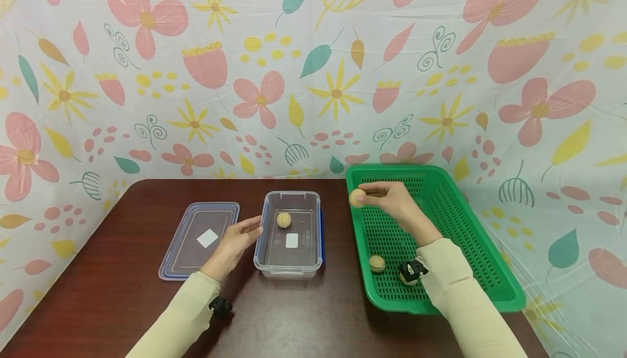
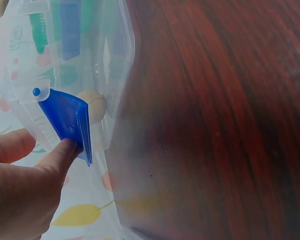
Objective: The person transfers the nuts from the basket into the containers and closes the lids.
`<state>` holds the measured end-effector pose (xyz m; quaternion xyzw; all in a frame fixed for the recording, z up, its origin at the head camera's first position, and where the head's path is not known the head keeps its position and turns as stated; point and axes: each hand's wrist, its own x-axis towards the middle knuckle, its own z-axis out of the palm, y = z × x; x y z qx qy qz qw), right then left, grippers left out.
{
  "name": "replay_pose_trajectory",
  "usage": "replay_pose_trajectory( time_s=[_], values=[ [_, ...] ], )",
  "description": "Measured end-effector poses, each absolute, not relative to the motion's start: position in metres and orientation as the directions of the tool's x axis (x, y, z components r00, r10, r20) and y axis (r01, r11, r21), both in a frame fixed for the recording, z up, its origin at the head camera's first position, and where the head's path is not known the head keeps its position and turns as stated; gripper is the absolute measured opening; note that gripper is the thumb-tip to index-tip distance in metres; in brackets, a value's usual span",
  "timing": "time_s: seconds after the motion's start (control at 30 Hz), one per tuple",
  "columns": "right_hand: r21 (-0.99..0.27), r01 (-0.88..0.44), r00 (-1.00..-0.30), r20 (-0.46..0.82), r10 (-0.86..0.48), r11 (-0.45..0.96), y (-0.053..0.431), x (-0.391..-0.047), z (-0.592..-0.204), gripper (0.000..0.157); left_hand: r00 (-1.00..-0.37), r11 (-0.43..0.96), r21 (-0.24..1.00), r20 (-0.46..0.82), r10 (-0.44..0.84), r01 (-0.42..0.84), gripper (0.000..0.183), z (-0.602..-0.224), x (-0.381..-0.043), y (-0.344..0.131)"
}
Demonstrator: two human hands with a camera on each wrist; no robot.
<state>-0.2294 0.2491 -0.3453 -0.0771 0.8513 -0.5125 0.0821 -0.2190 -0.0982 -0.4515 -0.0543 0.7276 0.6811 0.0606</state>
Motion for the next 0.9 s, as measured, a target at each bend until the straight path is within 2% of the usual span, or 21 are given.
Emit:
replay_pose_trajectory(
  time_s=[0.47, 0.9],
  values=[
    [-0.912, -0.063, -0.972, -0.037, -0.234, 0.406, 0.208, -0.219, -0.33, 0.047, -0.986, 0.074, 0.983, -0.166, 0.002, -0.166, 0.04, -0.442, -0.215, -0.097],
    [-0.929, -0.059, -0.971, -0.031, -0.236, 0.365, 0.17, -0.217, -0.33, 0.042, -0.985, 0.079, 0.982, -0.173, -0.017, -0.174, 0.04, -0.451, -0.219, -0.098]
  ],
)
